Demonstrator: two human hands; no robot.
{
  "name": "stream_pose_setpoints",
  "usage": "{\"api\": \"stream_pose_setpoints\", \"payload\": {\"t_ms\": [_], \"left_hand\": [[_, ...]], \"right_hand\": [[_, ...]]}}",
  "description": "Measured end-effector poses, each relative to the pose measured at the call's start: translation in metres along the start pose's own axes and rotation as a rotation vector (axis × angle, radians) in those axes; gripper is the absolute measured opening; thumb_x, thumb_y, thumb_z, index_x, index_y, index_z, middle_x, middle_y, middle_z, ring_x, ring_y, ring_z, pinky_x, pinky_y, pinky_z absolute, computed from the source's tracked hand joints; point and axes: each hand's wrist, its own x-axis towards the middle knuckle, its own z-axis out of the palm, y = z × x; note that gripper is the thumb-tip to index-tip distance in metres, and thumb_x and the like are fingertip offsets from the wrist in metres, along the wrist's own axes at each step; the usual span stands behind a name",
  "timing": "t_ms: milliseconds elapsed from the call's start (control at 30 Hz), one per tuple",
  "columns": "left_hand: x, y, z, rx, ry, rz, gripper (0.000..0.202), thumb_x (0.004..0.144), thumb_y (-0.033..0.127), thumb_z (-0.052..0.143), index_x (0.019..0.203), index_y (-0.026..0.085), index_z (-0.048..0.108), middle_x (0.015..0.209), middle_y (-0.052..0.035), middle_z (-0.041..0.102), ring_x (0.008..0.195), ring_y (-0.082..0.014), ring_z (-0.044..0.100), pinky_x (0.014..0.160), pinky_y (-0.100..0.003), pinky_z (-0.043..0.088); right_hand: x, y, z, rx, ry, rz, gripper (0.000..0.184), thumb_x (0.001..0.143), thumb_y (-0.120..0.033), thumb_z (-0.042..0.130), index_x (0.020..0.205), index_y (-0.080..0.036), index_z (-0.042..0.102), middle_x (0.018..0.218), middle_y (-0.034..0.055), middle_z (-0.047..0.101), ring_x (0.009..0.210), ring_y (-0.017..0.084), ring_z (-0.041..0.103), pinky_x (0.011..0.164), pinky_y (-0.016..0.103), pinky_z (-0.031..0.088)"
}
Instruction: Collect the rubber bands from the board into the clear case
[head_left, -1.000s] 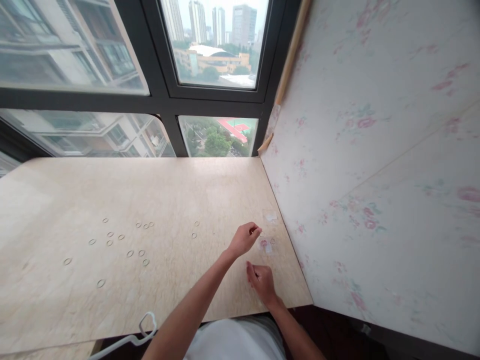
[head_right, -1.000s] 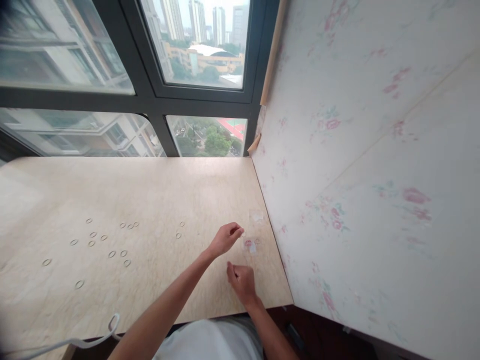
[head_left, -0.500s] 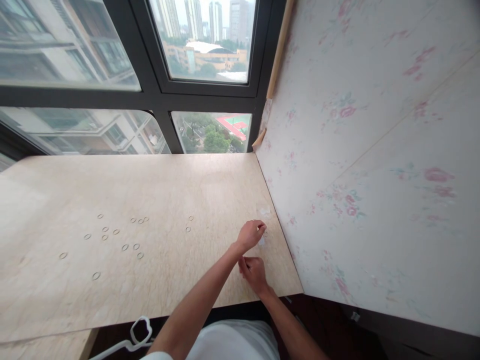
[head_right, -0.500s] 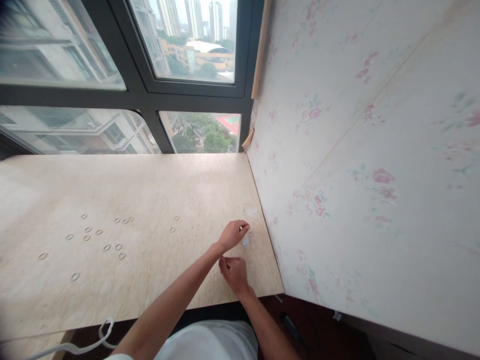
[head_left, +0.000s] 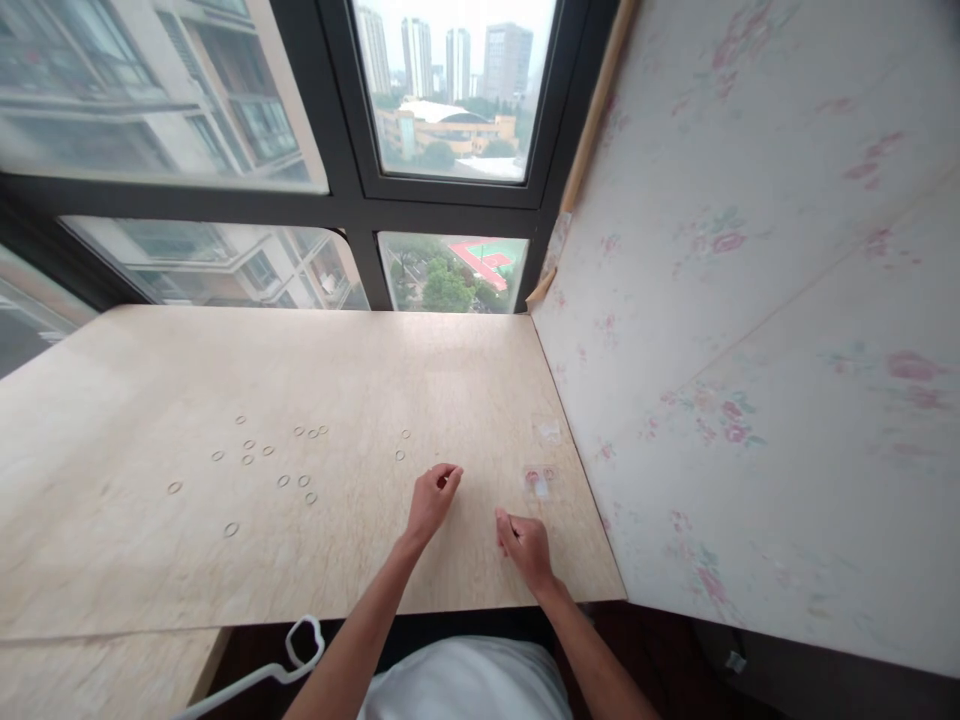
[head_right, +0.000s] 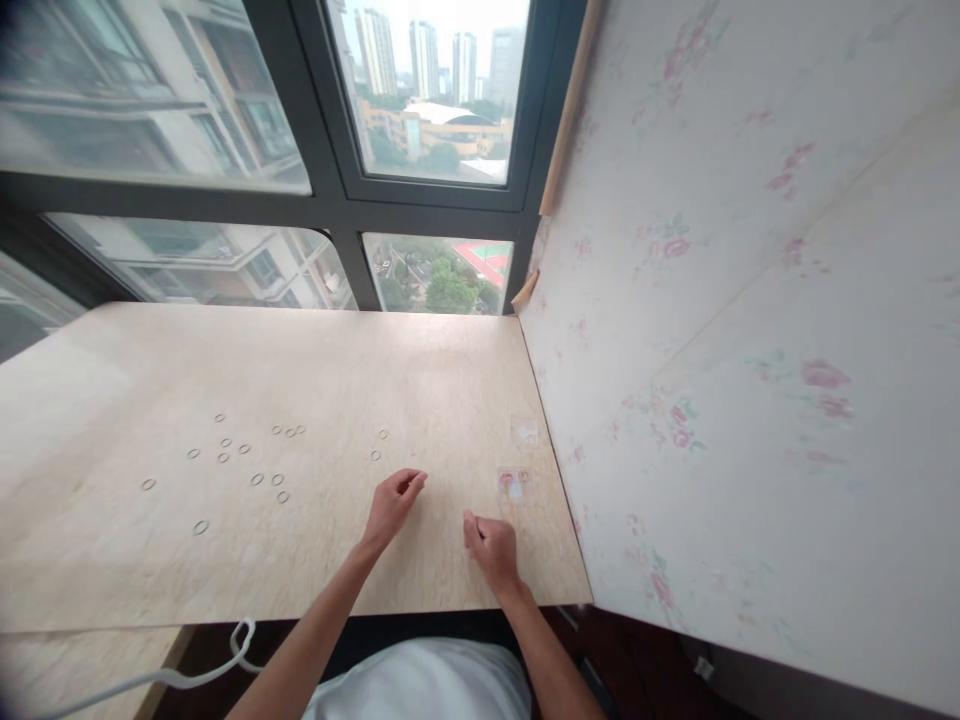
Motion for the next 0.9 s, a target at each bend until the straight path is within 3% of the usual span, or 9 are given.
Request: {"api": "stream_pose_setpoints", "payload": {"t_ms": [233,433,633,900], "left_hand": [[-0.050,-0.036,-0.048,-0.008,0.174,-0.012,0.023,0.084,0.037,0.052,0.082,0.020,0.068,0.082,-0.0041,0.067,0.073,-0.0165,0.061,0.067,-0.028,0.047],[-0.072,-0.048,-0.057,-0.050,0.128,0.088,0.020,0.086,0.031,0.053,0.082,0.020,0.070,0.082,-0.0046,0.063,0.070,-0.0146,0.059,0.064,-0.026,0.047],[-0.077,-0.057,-0.053,-0.025,0.071,0.177,0.016,0.082,0.019,0.056,0.082,0.020,0.072,0.080,-0.0041,0.062,0.069,-0.0128,0.057,0.065,-0.024,0.045],[-0.081,-0.063,-0.053,-0.119,0.103,0.186,0.012,0.078,0.014,0.060,0.080,0.018,0.071,0.079,-0.0030,0.062,0.070,-0.0121,0.055,0.065,-0.022,0.042]], "right_hand": [[0.004,-0.003,0.003,0.150,-0.042,0.188,0.059,0.092,-0.055,0.040,0.048,-0.018,0.052,0.041,0.0003,0.050,0.038,0.011,0.049,0.043,0.021,0.035],[0.037,-0.037,0.025,0.223,-0.178,0.153,0.057,0.090,-0.057,0.044,0.050,-0.017,0.054,0.041,0.0005,0.050,0.037,0.011,0.046,0.041,0.021,0.034],[0.089,-0.089,0.072,0.174,-0.300,-0.047,0.052,0.092,-0.055,0.041,0.059,-0.017,0.056,0.048,0.0007,0.054,0.038,0.009,0.046,0.040,0.019,0.036],[0.137,-0.160,0.168,0.067,-0.625,-0.264,0.027,0.090,-0.040,0.046,0.080,-0.019,0.058,0.055,-0.0041,0.058,0.037,0.007,0.049,0.040,0.017,0.037]]}}
